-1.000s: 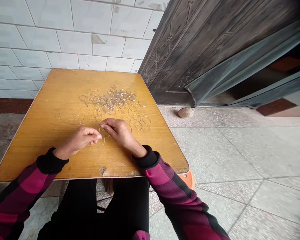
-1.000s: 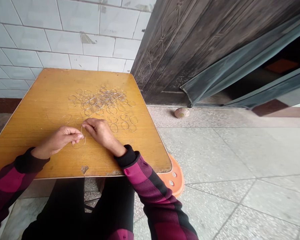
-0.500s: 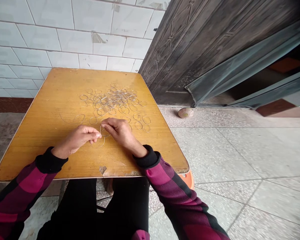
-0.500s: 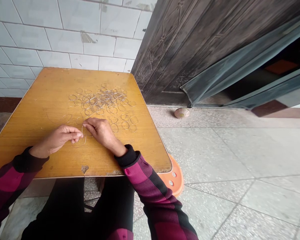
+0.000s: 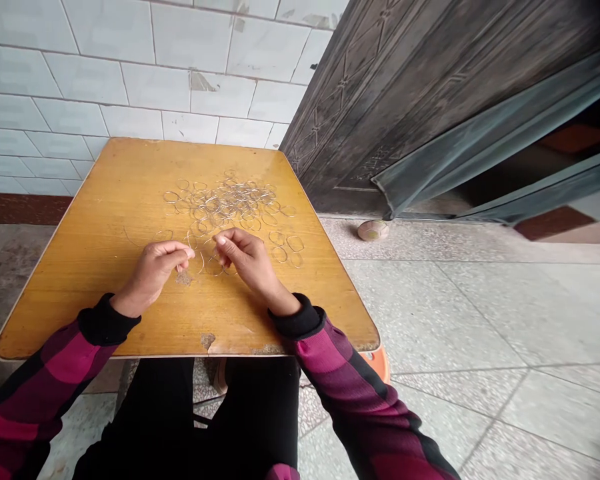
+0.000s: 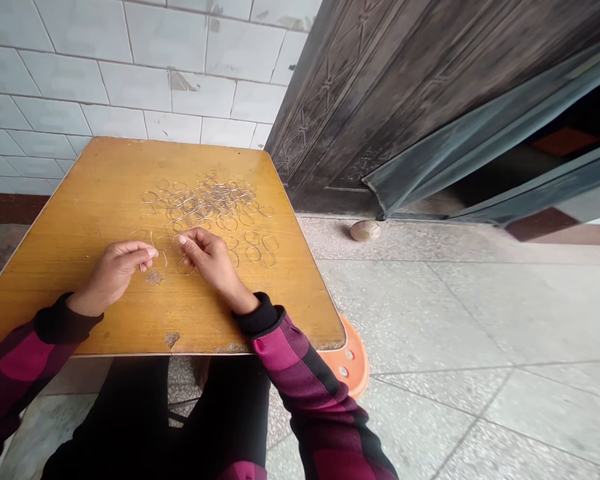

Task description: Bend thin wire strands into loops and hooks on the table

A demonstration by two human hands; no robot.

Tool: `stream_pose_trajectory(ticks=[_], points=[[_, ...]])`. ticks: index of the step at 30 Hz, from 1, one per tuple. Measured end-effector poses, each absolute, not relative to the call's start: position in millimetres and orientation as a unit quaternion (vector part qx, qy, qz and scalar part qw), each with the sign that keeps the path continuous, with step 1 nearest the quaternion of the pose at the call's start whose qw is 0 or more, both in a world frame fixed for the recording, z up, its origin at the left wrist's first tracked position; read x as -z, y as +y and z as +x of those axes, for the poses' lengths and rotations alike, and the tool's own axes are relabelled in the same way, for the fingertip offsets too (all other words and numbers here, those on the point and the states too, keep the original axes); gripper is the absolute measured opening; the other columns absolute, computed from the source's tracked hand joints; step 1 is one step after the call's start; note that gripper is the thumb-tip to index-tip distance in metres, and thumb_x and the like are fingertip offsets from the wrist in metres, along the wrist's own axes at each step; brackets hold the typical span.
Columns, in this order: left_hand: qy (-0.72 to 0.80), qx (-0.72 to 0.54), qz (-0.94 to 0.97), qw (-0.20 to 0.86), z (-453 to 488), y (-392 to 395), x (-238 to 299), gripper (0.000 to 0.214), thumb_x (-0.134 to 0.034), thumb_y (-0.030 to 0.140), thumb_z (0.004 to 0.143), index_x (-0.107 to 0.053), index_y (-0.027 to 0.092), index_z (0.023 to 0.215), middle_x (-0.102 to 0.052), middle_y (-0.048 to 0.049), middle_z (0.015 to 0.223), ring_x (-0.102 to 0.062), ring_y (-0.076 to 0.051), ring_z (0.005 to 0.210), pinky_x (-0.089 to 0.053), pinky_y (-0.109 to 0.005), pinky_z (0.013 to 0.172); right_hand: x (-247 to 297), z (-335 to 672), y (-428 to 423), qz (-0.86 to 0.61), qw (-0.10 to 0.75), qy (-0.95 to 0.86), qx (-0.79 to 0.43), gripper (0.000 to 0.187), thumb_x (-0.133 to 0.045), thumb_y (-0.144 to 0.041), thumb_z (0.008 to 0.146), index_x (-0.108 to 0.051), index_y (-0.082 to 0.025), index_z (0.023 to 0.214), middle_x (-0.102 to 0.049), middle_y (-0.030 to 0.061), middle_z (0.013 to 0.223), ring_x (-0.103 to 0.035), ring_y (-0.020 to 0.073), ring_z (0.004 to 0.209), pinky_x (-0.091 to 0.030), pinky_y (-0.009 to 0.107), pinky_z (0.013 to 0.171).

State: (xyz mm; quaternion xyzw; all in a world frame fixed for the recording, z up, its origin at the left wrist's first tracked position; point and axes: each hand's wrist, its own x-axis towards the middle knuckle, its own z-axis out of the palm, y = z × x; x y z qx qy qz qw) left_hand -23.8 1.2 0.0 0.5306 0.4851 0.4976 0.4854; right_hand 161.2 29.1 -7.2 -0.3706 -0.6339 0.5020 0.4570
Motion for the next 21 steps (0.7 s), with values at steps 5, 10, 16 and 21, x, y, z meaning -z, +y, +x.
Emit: stream_pose_trajectory(ticks=[5, 10, 16, 21], points=[[0.481, -0.556, 0.501, 0.458, -23.5, 3.7, 1.6, 0.019, -0.064, 0.026, 0.072, -0.063, 0.017, 0.056, -0.056, 0.0015, 0.055, -0.048, -0.01, 0.056, -0.037, -0.026, 0.06, 15.5, 146.2, 18.3, -0.329, 0.449, -0.587, -0.588, 0.032, -0.073, -0.046, 0.077, -0.06, -0.018, 0.087, -0.063, -0.0017, 0.072, -0.059, 0.0084, 0.058, -0.05, 0.022, 0.054], [0.475, -0.562, 0.524, 0.429, -20.4, 2.3, 7.1, 0.019, -0.064, 0.026, 0.075, -0.063, 0.017, 0.058, -0.056, 0.0019, 0.056, -0.049, -0.011, 0.058, -0.038, -0.026, 0.063, 24.1, 134.9, 13.6, -0.319, 0.485, -0.573, -0.578, 0.028, -0.071, -0.044, 0.078, -0.06, -0.019, 0.083, -0.062, -0.0027, 0.066, -0.058, 0.0083, 0.055, -0.051, 0.023, 0.054], [0.491, -0.536, 0.556, 0.404, -19.1, 1.5, 12.7, 0.02, -0.063, 0.027, 0.078, -0.064, 0.017, 0.061, -0.055, 0.003, 0.055, -0.048, -0.01, 0.057, -0.038, -0.026, 0.061, 23.7, 136.2, 14.2, -0.34, 0.48, -0.588, -0.555, 0.024, -0.068, -0.039, 0.079, -0.059, -0.017, 0.079, -0.059, -0.0045, 0.058, -0.053, 0.0062, 0.047, -0.047, 0.021, 0.049], [0.501, -0.516, 0.586, 0.374, -19.2, 2.2, 13.9, 0.02, -0.062, 0.029, 0.079, -0.064, 0.017, 0.063, -0.056, 0.0026, 0.056, -0.049, -0.011, 0.057, -0.038, -0.026, 0.059, 19.6, 137.6, 13.8, -0.37, 0.477, -0.577, -0.551, 0.018, -0.067, -0.032, 0.076, -0.058, -0.017, 0.076, -0.057, -0.0058, 0.054, -0.05, 0.0057, 0.043, -0.044, 0.02, 0.045]])
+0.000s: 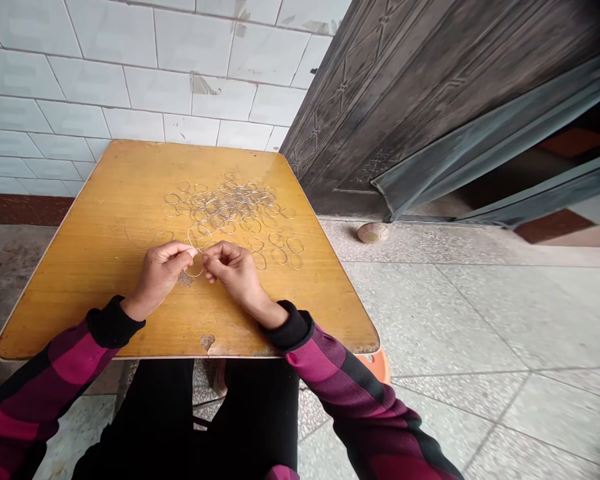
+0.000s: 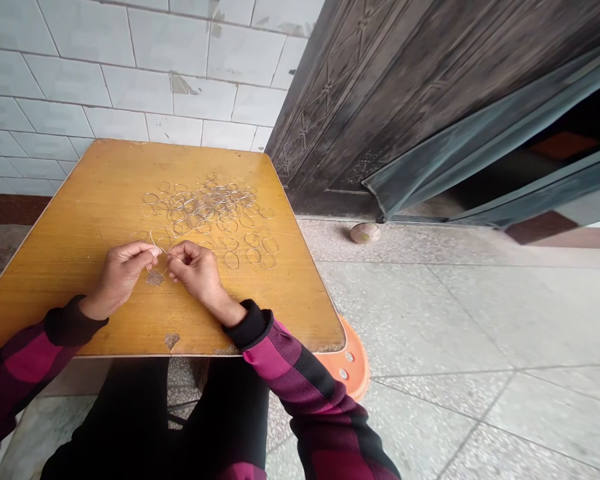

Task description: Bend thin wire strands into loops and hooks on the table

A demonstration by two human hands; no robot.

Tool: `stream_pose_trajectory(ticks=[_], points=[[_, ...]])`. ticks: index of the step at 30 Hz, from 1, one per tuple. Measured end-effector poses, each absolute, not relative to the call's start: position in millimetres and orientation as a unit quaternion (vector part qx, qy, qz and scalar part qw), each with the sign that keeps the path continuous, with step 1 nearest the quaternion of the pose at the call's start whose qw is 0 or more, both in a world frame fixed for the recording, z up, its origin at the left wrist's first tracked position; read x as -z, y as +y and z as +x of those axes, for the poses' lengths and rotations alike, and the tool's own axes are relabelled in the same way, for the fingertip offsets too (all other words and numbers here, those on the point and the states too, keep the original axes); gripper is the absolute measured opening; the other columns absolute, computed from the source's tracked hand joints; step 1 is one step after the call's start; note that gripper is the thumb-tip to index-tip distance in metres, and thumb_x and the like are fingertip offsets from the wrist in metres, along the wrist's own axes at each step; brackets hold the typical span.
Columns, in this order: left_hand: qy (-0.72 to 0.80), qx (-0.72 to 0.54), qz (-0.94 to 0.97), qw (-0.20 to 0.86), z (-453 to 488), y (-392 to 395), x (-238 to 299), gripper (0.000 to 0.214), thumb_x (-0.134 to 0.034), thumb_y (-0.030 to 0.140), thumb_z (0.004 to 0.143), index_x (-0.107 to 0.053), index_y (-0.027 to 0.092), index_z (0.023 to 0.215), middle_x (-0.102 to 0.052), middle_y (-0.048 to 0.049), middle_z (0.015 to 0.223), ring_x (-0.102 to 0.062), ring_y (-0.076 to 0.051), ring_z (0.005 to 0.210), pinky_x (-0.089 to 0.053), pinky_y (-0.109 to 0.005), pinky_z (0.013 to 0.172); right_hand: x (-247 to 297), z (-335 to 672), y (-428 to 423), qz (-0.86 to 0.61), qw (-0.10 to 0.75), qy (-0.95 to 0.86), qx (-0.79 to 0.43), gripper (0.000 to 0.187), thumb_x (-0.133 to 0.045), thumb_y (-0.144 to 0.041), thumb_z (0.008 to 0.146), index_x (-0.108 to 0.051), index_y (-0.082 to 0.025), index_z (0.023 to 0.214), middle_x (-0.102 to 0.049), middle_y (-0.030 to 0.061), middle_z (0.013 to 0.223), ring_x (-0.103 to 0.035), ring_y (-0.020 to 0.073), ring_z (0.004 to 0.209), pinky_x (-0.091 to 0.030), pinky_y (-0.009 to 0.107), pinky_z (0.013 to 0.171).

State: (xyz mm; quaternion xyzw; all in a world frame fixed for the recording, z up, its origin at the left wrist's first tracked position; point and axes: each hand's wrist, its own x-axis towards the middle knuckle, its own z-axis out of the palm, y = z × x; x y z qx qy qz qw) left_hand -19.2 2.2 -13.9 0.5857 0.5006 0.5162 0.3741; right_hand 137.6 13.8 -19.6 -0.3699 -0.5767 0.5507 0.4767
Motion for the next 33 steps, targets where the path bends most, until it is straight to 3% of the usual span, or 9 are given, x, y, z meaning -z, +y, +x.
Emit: stream_pose_trajectory(ticks=[7, 12, 17, 21, 24, 28, 33], points=[[0.5, -0.506, 0.602, 0.363, -18.3, 1.6, 14.9, 0.02, -0.06, 0.03, 0.079, -0.062, 0.018, 0.062, -0.053, 0.0031, 0.056, -0.047, -0.011, 0.056, -0.037, -0.025, 0.058, 19.3, 136.2, 12.9, -0.375, 0.457, -0.597, -0.543, 0.013, -0.064, -0.028, 0.073, -0.057, -0.018, 0.075, -0.055, -0.0057, 0.055, -0.048, 0.0062, 0.043, -0.041, 0.02, 0.044], [0.498, -0.516, 0.593, 0.366, -18.7, 2.1, 18.1, 0.02, -0.061, 0.03, 0.079, -0.062, 0.018, 0.063, -0.051, 0.0032, 0.056, -0.046, -0.011, 0.057, -0.036, -0.025, 0.058, 21.5, 135.6, 9.6, -0.391, 0.47, -0.661, -0.436, 0.01, -0.06, -0.026, 0.079, -0.057, -0.017, 0.073, -0.051, -0.0046, 0.057, -0.045, 0.0073, 0.05, -0.037, 0.021, 0.049], [0.495, -0.539, 0.551, 0.401, -18.5, 2.8, 17.9, 0.017, -0.061, 0.027, 0.076, -0.062, 0.017, 0.062, -0.051, 0.0031, 0.055, -0.045, -0.011, 0.056, -0.036, -0.026, 0.058, 15.0, 144.9, 14.2, -0.387, 0.443, -0.697, -0.412, 0.022, -0.063, -0.038, 0.085, -0.065, -0.016, 0.079, -0.058, -0.0004, 0.066, -0.05, 0.0098, 0.06, -0.039, 0.023, 0.054], [0.494, -0.495, 0.571, 0.43, -17.4, -0.4, 14.7, 0.017, -0.06, 0.027, 0.074, -0.062, 0.017, 0.061, -0.051, 0.0031, 0.055, -0.044, -0.01, 0.054, -0.035, -0.025, 0.055, 9.7, 156.5, 27.4, -0.4, 0.504, -0.649, -0.406, 0.03, -0.066, -0.047, 0.082, -0.064, -0.017, 0.087, -0.061, 0.001, 0.075, -0.053, 0.0105, 0.065, -0.044, 0.025, 0.06], [0.479, -0.45, 0.614, 0.437, -15.8, -3.7, 11.3, 0.02, -0.059, 0.028, 0.075, -0.06, 0.017, 0.059, -0.052, 0.0026, 0.055, -0.045, -0.011, 0.054, -0.036, -0.025, 0.055, 7.6, 160.8, 34.0, -0.38, 0.493, -0.649, -0.437, 0.035, -0.071, -0.049, 0.078, -0.066, -0.018, 0.095, -0.064, 0.0025, 0.083, -0.056, 0.0114, 0.07, -0.046, 0.026, 0.064], [0.468, -0.42, 0.653, 0.422, -13.3, -5.8, 8.6, 0.018, -0.058, 0.029, 0.072, -0.061, 0.018, 0.059, -0.054, 0.0021, 0.056, -0.045, -0.011, 0.054, -0.035, -0.025, 0.055, 6.5, 159.9, 35.0, -0.323, 0.434, -0.685, -0.488, 0.035, -0.074, -0.051, 0.073, -0.066, -0.017, 0.079, -0.064, 0.0008, 0.074, -0.056, 0.0111, 0.067, -0.047, 0.027, 0.065], [0.469, -0.39, 0.667, 0.427, -11.8, -5.6, 14.0, 0.019, -0.057, 0.028, 0.071, -0.057, 0.018, 0.055, -0.043, 0.0052, 0.05, -0.034, -0.009, 0.05, -0.029, -0.024, 0.05, 7.1, 155.8, 33.0, -0.296, 0.419, -0.699, -0.499, 0.035, -0.073, -0.05, 0.075, -0.064, -0.017, 0.071, -0.06, -0.0012, 0.068, -0.053, 0.0097, 0.063, -0.045, 0.025, 0.062]])
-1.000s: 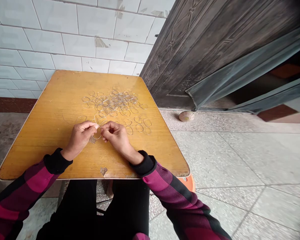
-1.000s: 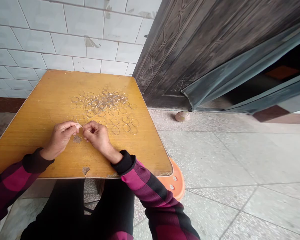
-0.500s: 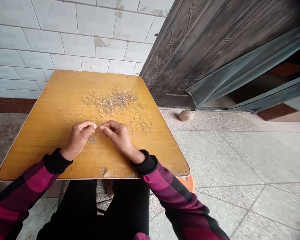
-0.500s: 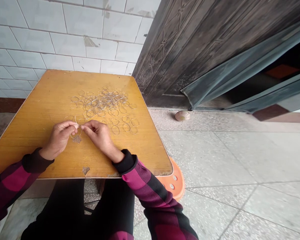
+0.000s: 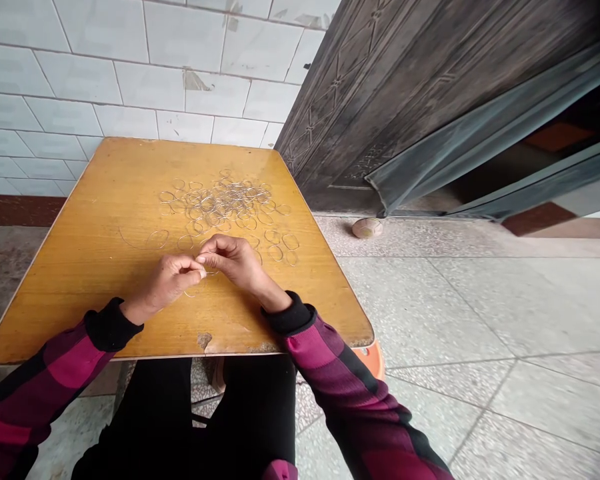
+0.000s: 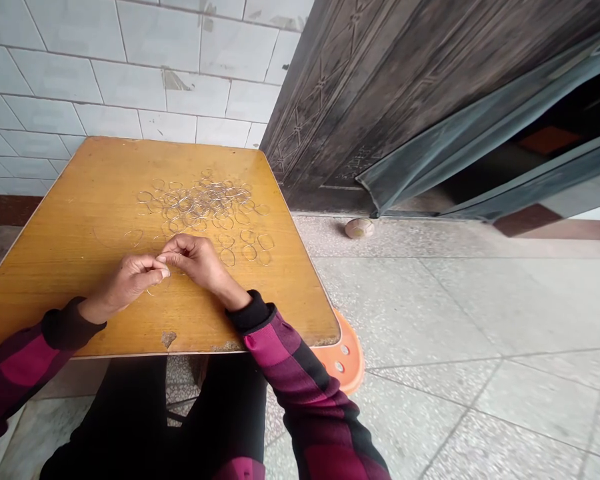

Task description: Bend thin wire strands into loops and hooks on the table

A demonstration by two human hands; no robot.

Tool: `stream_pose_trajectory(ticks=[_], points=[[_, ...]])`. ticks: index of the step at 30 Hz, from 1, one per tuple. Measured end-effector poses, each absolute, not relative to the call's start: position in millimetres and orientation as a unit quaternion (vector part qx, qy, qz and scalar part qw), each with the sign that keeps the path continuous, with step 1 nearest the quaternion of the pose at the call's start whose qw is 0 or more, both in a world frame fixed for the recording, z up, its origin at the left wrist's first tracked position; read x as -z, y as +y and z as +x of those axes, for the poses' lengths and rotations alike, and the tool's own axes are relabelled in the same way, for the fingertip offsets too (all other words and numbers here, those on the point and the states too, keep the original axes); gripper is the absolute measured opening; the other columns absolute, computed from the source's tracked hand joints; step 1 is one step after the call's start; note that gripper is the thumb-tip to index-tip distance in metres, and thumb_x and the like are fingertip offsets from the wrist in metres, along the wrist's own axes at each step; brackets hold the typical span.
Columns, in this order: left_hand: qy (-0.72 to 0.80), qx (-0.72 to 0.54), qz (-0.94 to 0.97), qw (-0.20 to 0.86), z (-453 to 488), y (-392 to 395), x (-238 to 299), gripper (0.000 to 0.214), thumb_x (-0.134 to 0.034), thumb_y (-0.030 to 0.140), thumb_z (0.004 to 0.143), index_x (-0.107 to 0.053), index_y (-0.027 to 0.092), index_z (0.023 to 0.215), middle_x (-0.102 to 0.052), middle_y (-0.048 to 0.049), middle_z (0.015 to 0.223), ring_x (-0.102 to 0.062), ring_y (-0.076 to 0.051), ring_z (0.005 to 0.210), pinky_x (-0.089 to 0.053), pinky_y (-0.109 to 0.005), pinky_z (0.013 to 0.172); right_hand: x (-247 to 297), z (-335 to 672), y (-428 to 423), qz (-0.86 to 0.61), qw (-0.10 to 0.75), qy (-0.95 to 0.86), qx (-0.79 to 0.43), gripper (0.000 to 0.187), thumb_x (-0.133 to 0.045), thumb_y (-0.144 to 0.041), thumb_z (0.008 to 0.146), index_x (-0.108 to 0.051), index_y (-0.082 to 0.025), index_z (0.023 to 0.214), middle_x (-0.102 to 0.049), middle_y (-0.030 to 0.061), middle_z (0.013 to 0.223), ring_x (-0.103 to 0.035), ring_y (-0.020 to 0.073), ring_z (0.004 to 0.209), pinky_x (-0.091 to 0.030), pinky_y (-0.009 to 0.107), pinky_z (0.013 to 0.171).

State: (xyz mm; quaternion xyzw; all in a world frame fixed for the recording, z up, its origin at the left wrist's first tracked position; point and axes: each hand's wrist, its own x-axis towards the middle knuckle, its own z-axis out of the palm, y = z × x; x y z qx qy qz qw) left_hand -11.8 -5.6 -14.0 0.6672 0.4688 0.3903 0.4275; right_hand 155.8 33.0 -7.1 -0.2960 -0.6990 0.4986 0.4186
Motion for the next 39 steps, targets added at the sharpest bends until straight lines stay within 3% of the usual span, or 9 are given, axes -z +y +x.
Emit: stream_pose_trajectory(ticks=[4, 10, 18, 30, 35, 39], points=[[0.474, -0.387, 0.657, 0.441, -11.6, -5.7, 17.5, 0.024, -0.058, 0.028, 0.072, -0.051, 0.018, 0.051, -0.038, 0.0058, 0.049, -0.031, -0.008, 0.049, -0.026, -0.025, 0.049, 7.9, 151.8, 33.8, -0.299, 0.41, -0.692, -0.514, 0.036, -0.075, -0.051, 0.073, -0.064, -0.017, 0.07, -0.06, -0.0015, 0.067, -0.053, 0.0096, 0.063, -0.044, 0.025, 0.061], [0.469, -0.426, 0.632, 0.446, -12.5, -5.5, 15.2, 0.016, -0.056, 0.028, 0.072, -0.06, 0.018, 0.061, -0.054, 0.0019, 0.058, -0.045, -0.012, 0.057, -0.035, -0.026, 0.056, 5.4, 157.9, 40.2, -0.323, 0.455, -0.652, -0.514, 0.036, -0.072, -0.053, 0.074, -0.064, -0.018, 0.08, -0.058, -0.0031, 0.066, -0.047, 0.0069, 0.054, -0.042, 0.022, 0.053], [0.457, -0.432, 0.626, 0.46, -10.8, -6.4, 11.7, 0.015, -0.057, 0.027, 0.07, -0.061, 0.018, 0.058, -0.055, 0.0022, 0.056, -0.044, -0.011, 0.055, -0.035, -0.026, 0.057, 8.1, 159.5, 43.1, -0.329, 0.44, -0.639, -0.539, 0.035, -0.073, -0.05, 0.074, -0.062, -0.017, 0.076, -0.057, -0.004, 0.065, -0.048, 0.005, 0.046, -0.04, 0.02, 0.043], [0.432, -0.462, 0.542, 0.554, -10.3, -5.2, 11.9, 0.012, -0.061, 0.024, 0.066, -0.061, 0.017, 0.056, -0.052, 0.0024, 0.054, -0.042, -0.01, 0.054, -0.033, -0.026, 0.056, 9.1, 161.7, 50.3, -0.307, 0.452, -0.506, -0.667, 0.043, -0.084, -0.043, 0.063, -0.065, -0.019, 0.093, -0.067, -0.0027, 0.073, -0.058, 0.0058, 0.056, -0.047, 0.017, 0.05], [0.433, -0.558, 0.43, 0.562, -11.4, 1.0, 9.5, 0.01, -0.067, 0.023, 0.063, -0.063, 0.015, 0.057, -0.054, 0.0016, 0.055, -0.044, -0.009, 0.056, -0.034, -0.024, 0.057, 14.3, 156.6, 39.8, -0.345, 0.477, -0.564, -0.579, 0.039, -0.073, -0.053, 0.075, -0.062, -0.018, 0.089, -0.064, -0.0009, 0.075, -0.059, 0.008, 0.061, -0.049, 0.02, 0.055], [0.415, -0.636, 0.338, 0.556, -14.0, 7.8, 8.3, 0.012, -0.07, 0.02, 0.061, -0.06, 0.015, 0.057, -0.052, 0.0028, 0.058, -0.045, -0.008, 0.057, -0.036, -0.022, 0.058, 20.7, 144.2, 20.0, -0.357, 0.44, -0.742, -0.359, 0.051, -0.069, -0.056, 0.078, -0.062, -0.018, 0.11, -0.066, 0.0062, 0.092, -0.061, 0.0132, 0.071, -0.052, 0.028, 0.065]])
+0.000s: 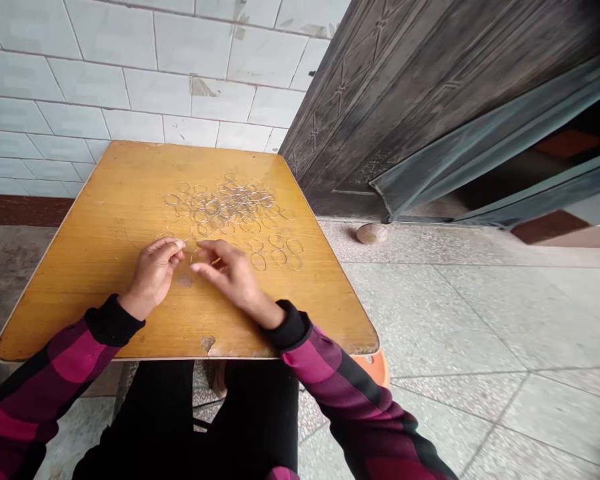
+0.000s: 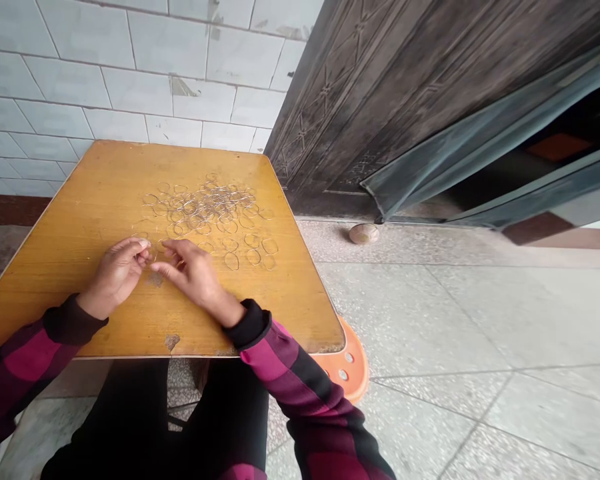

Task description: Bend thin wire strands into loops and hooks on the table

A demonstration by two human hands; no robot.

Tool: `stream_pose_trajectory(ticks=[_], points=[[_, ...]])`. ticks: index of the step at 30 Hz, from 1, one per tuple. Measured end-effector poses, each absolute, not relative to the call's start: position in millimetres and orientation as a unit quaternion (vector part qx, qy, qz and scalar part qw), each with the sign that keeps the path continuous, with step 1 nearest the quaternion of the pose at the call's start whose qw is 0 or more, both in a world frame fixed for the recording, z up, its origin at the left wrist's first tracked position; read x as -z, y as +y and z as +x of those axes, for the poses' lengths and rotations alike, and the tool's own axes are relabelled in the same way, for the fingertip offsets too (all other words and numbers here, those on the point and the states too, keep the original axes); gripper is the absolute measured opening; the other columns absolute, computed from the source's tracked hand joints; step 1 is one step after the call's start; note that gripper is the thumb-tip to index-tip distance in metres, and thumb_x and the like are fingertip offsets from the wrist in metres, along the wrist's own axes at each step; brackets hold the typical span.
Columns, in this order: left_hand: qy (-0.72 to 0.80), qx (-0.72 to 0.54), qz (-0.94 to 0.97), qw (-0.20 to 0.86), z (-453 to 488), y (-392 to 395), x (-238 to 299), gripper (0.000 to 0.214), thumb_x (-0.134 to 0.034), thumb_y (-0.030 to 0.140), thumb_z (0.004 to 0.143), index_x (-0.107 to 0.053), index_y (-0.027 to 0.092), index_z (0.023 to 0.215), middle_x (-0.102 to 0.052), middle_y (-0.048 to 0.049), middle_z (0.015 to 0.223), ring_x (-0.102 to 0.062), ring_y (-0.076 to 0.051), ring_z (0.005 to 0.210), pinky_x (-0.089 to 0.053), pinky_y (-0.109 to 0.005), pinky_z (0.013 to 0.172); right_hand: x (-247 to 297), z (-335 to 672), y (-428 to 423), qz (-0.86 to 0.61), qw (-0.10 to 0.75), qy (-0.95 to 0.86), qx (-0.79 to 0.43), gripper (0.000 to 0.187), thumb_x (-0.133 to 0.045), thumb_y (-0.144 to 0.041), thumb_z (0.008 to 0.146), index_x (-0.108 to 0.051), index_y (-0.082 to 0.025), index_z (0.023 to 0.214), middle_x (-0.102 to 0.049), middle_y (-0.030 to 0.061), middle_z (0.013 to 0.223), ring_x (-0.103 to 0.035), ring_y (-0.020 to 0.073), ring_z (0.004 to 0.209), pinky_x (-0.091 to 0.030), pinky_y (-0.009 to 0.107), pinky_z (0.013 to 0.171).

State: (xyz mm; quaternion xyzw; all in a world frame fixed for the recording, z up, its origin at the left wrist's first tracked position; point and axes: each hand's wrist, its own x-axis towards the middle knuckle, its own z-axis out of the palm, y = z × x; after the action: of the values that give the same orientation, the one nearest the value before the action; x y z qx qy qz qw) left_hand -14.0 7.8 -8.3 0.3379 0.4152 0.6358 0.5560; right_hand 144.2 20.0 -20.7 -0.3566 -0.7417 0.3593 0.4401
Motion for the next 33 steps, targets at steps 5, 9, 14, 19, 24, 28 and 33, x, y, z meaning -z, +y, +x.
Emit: stream_pose_trajectory(ticks=[5, 9, 14, 19, 24, 28, 33], points=[[0.409, -0.616, 0.309, 0.598, -13.4, 6.6, 9.9, 0.02, -0.071, 0.021, 0.063, -0.053, 0.016, 0.055, -0.048, 0.0034, 0.056, -0.045, -0.009, 0.056, -0.036, -0.022, 0.052, 28.7, 133.0, 13.4, -0.358, 0.366, -0.837, -0.19, 0.064, -0.057, -0.062, 0.083, -0.055, -0.013, 0.124, -0.064, 0.0129, 0.102, -0.062, 0.0175, 0.076, -0.053, 0.032, 0.068], [0.42, -0.603, 0.311, 0.603, -11.3, 3.1, 8.9, 0.02, -0.071, 0.022, 0.063, -0.053, 0.016, 0.057, -0.048, 0.003, 0.055, -0.045, -0.01, 0.055, -0.03, -0.02, 0.044, 29.4, 134.9, 16.8, -0.356, 0.366, -0.844, -0.162, 0.06, -0.054, -0.062, 0.085, -0.057, -0.014, 0.119, -0.064, 0.0092, 0.095, -0.061, 0.0157, 0.074, -0.051, 0.029, 0.069], [0.408, -0.618, 0.31, 0.596, -9.2, 2.8, 8.2, 0.018, -0.07, 0.02, 0.064, -0.054, 0.015, 0.057, -0.048, 0.003, 0.055, -0.045, -0.009, 0.055, -0.034, -0.019, 0.047, 28.7, 132.7, 13.8, -0.402, 0.336, -0.844, -0.114, 0.054, -0.051, -0.061, 0.088, -0.06, -0.016, 0.115, -0.065, 0.0071, 0.089, -0.061, 0.0151, 0.072, -0.048, 0.027, 0.066], [0.411, -0.626, 0.3, 0.591, -7.1, 2.9, 7.3, 0.013, -0.069, 0.016, 0.062, -0.057, 0.014, 0.057, -0.051, 0.0027, 0.055, -0.043, -0.007, 0.053, -0.033, -0.018, 0.047, 26.0, 125.8, 7.5, -0.453, 0.266, -0.85, -0.027, 0.05, -0.048, -0.06, 0.091, -0.063, -0.015, 0.108, -0.067, 0.0074, 0.088, -0.062, 0.0148, 0.071, -0.041, 0.025, 0.059], [0.417, -0.626, 0.287, 0.593, -5.5, 3.2, 6.6, 0.016, -0.069, 0.016, 0.06, -0.054, 0.015, 0.054, -0.05, 0.0032, 0.053, -0.042, -0.007, 0.051, -0.031, -0.019, 0.046, 23.0, 120.2, 3.4, -0.467, 0.222, -0.855, 0.037, 0.048, -0.042, -0.056, 0.095, -0.066, -0.015, 0.1, -0.068, 0.0083, 0.084, -0.061, 0.0153, 0.069, -0.035, 0.027, 0.055], [0.419, -0.618, 0.298, 0.595, -6.8, 4.6, 8.5, 0.017, -0.069, 0.018, 0.061, -0.054, 0.016, 0.055, -0.049, 0.0033, 0.053, -0.042, -0.008, 0.053, -0.032, -0.019, 0.047, 20.5, 123.8, 4.3, -0.464, 0.242, -0.852, 0.011, 0.051, -0.044, -0.059, 0.093, -0.067, -0.014, 0.102, -0.069, 0.009, 0.083, -0.062, 0.0167, 0.069, -0.037, 0.028, 0.055], [0.432, -0.596, 0.356, 0.576, -9.3, 4.8, 10.0, 0.015, -0.068, 0.023, 0.064, -0.057, 0.016, 0.055, -0.05, 0.0026, 0.053, -0.044, -0.009, 0.055, -0.034, -0.022, 0.052, 16.7, 142.5, 21.1, -0.428, 0.401, -0.783, -0.207, 0.056, -0.057, -0.063, 0.084, -0.061, -0.014, 0.113, -0.069, 0.0068, 0.089, -0.061, 0.0125, 0.066, -0.046, 0.026, 0.061]])
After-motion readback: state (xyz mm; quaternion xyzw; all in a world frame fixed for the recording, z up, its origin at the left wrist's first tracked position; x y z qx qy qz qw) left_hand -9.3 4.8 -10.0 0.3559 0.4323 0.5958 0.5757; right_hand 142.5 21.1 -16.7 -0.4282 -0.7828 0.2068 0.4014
